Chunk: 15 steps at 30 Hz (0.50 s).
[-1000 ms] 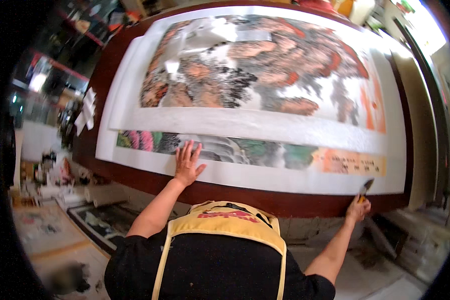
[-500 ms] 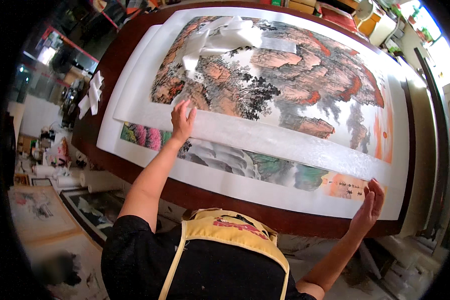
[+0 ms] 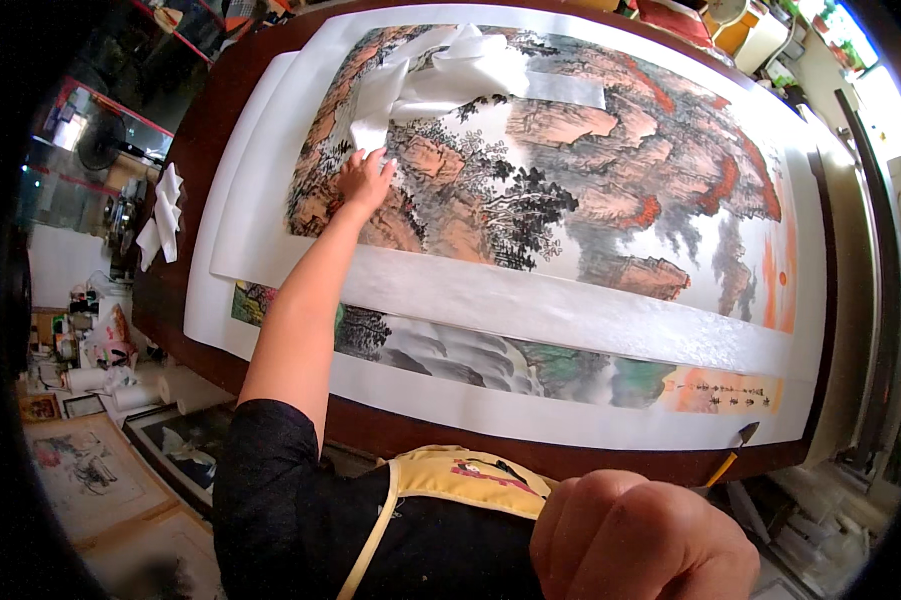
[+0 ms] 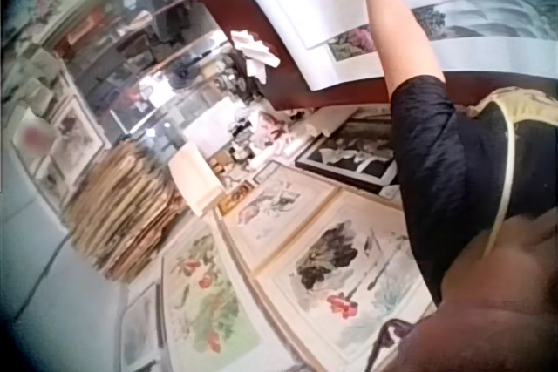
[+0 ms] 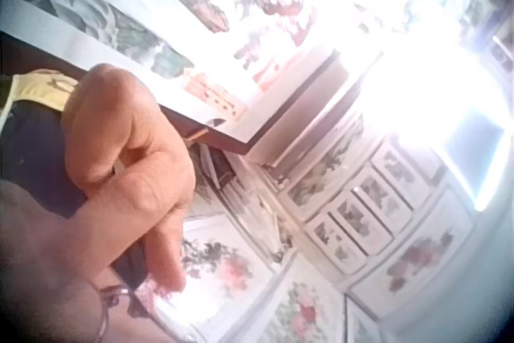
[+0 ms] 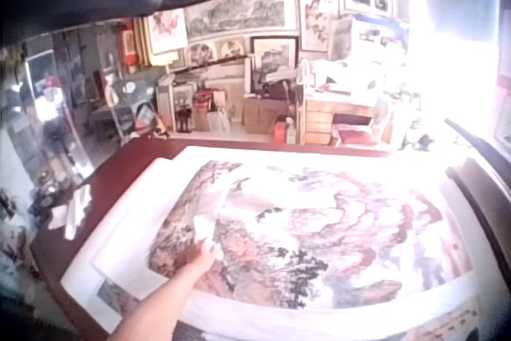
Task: The person mounts a large landscape painting onto a wooden board. They apply strips of white paper to the edges of the artwork, smoothing them down with a small trowel-like tool. The person then uses scissors to trim the excess paper from the edges.
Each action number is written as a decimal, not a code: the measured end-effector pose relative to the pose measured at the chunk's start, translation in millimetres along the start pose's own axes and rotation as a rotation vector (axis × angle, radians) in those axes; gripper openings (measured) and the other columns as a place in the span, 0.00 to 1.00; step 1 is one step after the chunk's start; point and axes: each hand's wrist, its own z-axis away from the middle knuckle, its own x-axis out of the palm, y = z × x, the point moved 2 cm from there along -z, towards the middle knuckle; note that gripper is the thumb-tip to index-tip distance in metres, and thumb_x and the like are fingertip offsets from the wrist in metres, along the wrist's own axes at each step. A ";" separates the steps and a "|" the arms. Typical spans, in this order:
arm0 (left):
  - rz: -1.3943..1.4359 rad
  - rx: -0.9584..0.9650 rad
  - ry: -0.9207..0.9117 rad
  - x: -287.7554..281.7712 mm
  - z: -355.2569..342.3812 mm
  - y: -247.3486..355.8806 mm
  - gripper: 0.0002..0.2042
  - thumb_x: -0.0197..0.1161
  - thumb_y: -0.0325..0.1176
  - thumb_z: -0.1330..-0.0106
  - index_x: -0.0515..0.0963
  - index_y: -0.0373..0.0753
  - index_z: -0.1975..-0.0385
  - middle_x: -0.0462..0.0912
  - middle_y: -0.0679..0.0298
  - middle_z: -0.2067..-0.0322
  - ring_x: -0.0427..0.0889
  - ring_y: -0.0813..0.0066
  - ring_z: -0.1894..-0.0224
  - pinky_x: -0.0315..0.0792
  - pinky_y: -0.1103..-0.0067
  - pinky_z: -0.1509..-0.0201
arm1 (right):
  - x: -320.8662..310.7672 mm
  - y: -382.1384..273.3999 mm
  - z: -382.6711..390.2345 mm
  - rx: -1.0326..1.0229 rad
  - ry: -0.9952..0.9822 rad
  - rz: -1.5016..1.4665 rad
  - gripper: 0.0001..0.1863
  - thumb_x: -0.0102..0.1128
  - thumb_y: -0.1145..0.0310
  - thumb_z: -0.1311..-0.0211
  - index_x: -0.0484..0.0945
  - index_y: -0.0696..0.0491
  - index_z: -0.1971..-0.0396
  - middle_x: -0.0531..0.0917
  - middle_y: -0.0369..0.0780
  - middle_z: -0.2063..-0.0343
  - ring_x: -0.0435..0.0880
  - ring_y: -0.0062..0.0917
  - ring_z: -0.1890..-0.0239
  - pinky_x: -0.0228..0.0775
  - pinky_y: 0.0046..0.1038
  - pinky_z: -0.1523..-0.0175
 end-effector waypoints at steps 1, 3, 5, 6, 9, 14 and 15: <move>0.003 -0.035 -0.059 1.7 -6.0 0.7 0.22 0.59 0.55 0.34 0.76 0.63 0.40 0.62 0.59 0.32 0.59 0.51 0.31 0.55 0.48 0.32 | -2.7 3.3 -3.2 0.023 0.000 -0.047 0.11 0.70 0.49 0.40 0.90 0.39 0.68 0.70 0.28 0.67 0.69 0.16 0.65 0.62 0.17 0.59; -0.023 -0.025 -0.055 3.6 -10.3 -1.1 0.22 0.59 0.55 0.34 0.76 0.65 0.40 0.61 0.59 0.31 0.58 0.51 0.30 0.54 0.48 0.31 | -6.6 8.4 -6.2 0.069 0.006 -0.144 0.13 0.69 0.49 0.39 0.90 0.42 0.68 0.69 0.28 0.68 0.68 0.17 0.66 0.61 0.18 0.61; -0.031 -0.032 -0.053 6.6 -11.5 -8.8 0.22 0.59 0.55 0.34 0.75 0.68 0.40 0.60 0.59 0.30 0.56 0.51 0.29 0.53 0.48 0.30 | 0.5 34.0 -7.9 -0.136 0.084 -0.161 0.17 0.67 0.47 0.38 0.90 0.45 0.67 0.69 0.29 0.69 0.67 0.18 0.67 0.59 0.20 0.63; -0.025 -0.035 -0.062 9.6 -15.0 -15.8 0.22 0.58 0.54 0.34 0.74 0.70 0.39 0.59 0.59 0.29 0.55 0.52 0.28 0.52 0.47 0.30 | 3.3 29.2 -14.9 -0.108 0.080 -0.133 0.18 0.65 0.46 0.37 0.90 0.46 0.67 0.68 0.29 0.70 0.66 0.19 0.68 0.57 0.20 0.64; -0.007 0.039 -0.011 16.7 -23.7 -3.4 0.24 0.61 0.49 0.34 0.73 0.59 0.37 0.65 0.57 0.33 0.61 0.51 0.31 0.55 0.54 0.30 | 2.4 13.0 -28.4 -0.007 0.093 -0.088 0.21 0.63 0.45 0.35 0.91 0.48 0.67 0.66 0.29 0.72 0.64 0.20 0.70 0.54 0.21 0.66; 0.041 0.063 0.084 16.6 -38.3 -16.5 0.17 0.62 0.33 0.35 0.77 0.43 0.46 0.79 0.54 0.47 0.72 0.52 0.42 0.68 0.62 0.38 | -2.9 39.1 -12.9 -0.225 0.179 -0.298 0.19 0.63 0.47 0.35 0.91 0.47 0.66 0.65 0.29 0.71 0.64 0.20 0.69 0.54 0.21 0.64; 0.024 0.098 0.063 13.9 -42.3 -17.2 0.14 0.62 0.32 0.35 0.78 0.42 0.49 0.79 0.53 0.49 0.73 0.51 0.44 0.69 0.63 0.39 | -3.7 32.8 -14.8 -0.173 0.167 -0.304 0.19 0.63 0.47 0.35 0.91 0.47 0.66 0.66 0.29 0.71 0.64 0.21 0.68 0.54 0.20 0.64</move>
